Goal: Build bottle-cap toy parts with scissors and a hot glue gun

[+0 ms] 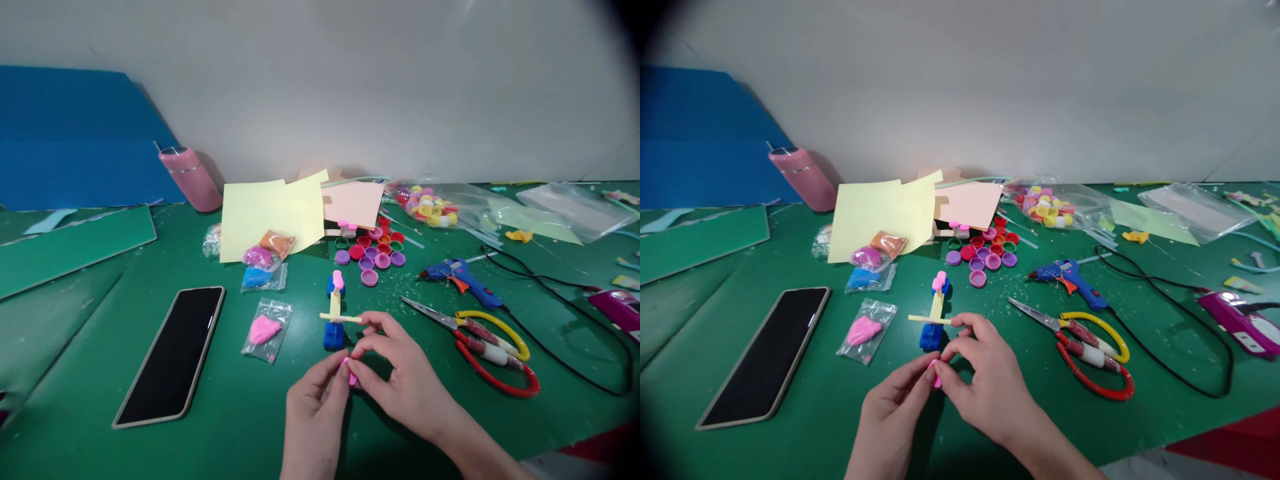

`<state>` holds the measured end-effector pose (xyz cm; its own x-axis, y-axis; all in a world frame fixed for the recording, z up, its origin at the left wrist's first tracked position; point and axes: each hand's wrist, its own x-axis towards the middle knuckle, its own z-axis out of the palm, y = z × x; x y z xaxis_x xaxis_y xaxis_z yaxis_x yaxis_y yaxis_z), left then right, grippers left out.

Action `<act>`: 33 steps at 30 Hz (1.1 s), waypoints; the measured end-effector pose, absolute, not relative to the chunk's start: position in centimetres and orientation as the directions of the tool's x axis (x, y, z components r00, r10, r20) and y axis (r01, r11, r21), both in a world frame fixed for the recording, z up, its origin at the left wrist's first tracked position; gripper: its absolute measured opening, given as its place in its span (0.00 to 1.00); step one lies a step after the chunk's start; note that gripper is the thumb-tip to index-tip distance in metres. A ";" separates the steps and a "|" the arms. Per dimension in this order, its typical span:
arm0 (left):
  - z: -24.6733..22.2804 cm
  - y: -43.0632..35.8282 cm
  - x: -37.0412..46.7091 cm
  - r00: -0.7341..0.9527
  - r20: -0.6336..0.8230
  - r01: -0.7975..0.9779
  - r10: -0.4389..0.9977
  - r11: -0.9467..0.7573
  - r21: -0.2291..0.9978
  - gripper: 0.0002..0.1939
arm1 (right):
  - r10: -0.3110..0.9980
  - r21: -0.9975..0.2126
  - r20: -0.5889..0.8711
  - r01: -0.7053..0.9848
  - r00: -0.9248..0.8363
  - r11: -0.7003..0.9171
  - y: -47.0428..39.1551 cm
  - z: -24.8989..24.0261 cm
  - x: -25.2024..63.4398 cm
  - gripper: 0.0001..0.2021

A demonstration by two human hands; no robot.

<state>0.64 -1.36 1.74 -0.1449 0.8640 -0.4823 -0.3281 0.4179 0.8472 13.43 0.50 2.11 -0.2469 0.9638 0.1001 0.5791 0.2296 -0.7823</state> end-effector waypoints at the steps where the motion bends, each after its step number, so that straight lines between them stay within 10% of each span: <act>1: 1.8 -1.4 0.6 -0.156 -0.462 -0.296 0.873 0.404 0.865 0.06 | 0.965 -0.775 0.103 0.589 -0.242 0.231 0.5 2.1 13.4 0.02; 14: 1.7 -1.5 0.5 -0.198 -0.296 -0.038 0.934 0.295 0.955 0.07 | 0.958 -0.707 0.192 0.647 -0.213 0.286 0.4 1.8 12.9 0.06; 27: 3.4 -0.4 -0.8 0.081 -0.514 -0.271 0.854 0.515 0.813 0.30 | 0.882 -0.869 0.067 0.408 -0.466 0.281 0.4 2.1 14.2 0.22; 33: 3.6 -0.4 -1.1 0.195 -0.509 -0.282 0.838 0.545 0.789 0.36 | 0.872 -0.908 0.102 0.312 -0.479 0.278 0.7 1.9 14.0 0.12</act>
<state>-1.08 -0.41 3.62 0.1952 0.8381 -0.5094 -0.2824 0.5454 0.7892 13.97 0.66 1.95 -0.4786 0.8720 0.1022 0.3124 0.2779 -0.9084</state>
